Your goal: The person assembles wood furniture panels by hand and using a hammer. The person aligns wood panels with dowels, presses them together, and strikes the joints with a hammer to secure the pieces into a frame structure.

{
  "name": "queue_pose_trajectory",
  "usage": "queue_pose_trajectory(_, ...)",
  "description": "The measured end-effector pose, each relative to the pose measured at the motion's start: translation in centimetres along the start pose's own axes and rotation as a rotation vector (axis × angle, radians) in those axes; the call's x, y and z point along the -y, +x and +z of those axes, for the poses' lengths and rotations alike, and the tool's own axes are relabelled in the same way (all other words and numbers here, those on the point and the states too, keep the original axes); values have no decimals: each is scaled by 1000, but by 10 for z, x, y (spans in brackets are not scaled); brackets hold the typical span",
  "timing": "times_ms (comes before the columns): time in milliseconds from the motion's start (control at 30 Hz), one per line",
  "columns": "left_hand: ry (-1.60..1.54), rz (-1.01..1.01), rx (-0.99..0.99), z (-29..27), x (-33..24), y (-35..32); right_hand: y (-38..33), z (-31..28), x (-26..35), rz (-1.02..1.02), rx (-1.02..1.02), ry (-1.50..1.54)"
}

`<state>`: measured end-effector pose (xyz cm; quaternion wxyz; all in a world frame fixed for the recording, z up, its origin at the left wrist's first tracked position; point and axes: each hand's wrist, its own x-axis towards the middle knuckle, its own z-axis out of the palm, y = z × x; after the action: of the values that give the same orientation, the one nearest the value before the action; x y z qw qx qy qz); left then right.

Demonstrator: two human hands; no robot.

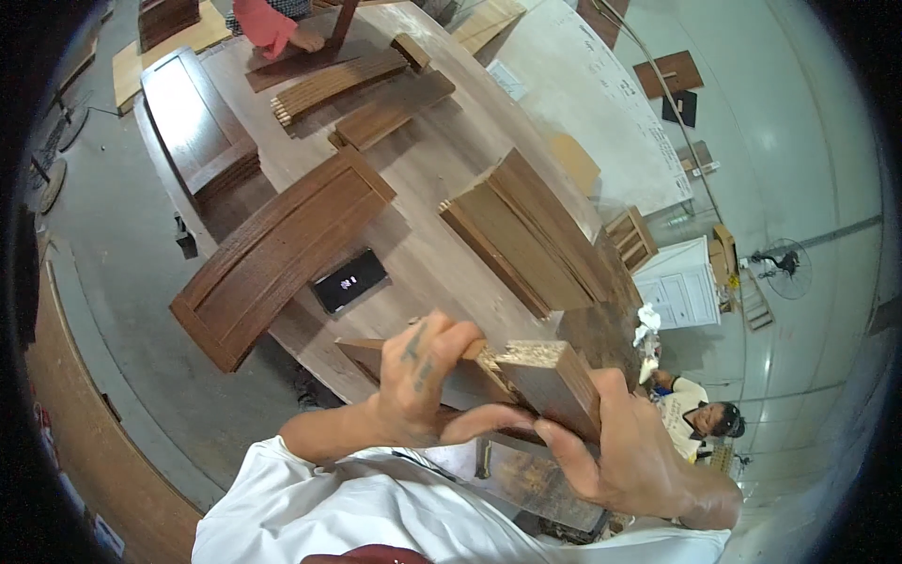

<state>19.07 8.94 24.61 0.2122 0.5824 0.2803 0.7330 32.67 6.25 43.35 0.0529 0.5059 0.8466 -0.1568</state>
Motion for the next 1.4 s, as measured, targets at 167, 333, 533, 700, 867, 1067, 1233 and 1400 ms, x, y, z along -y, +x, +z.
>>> queue_pose_trajectory(167,30,19,-2,3,-2,6,-1,0,5,74,-44,-17)
queue_pose_trajectory(333,106,82,-22,0,-12,-1,-8,7,0,81,-60,50)
queue_pose_trajectory(533,30,56,109,-3,-8,3,1,-2,6,124,-47,95)
queue_pose_trajectory(700,-95,-15,227,-3,-3,11,-4,6,0,43,-186,30)
queue_pose_trajectory(867,-471,-450,650,-19,9,33,-1,6,-9,-67,-195,125)
queue_pose_trajectory(1067,-798,-449,427,-54,56,90,-6,7,-11,-57,-190,156)
queue_pose_trajectory(1233,-472,-446,-27,-37,59,83,-3,12,-15,-99,-266,39)
queue_pose_trajectory(1400,-371,-560,273,29,30,44,-5,9,-21,-102,-262,-61)
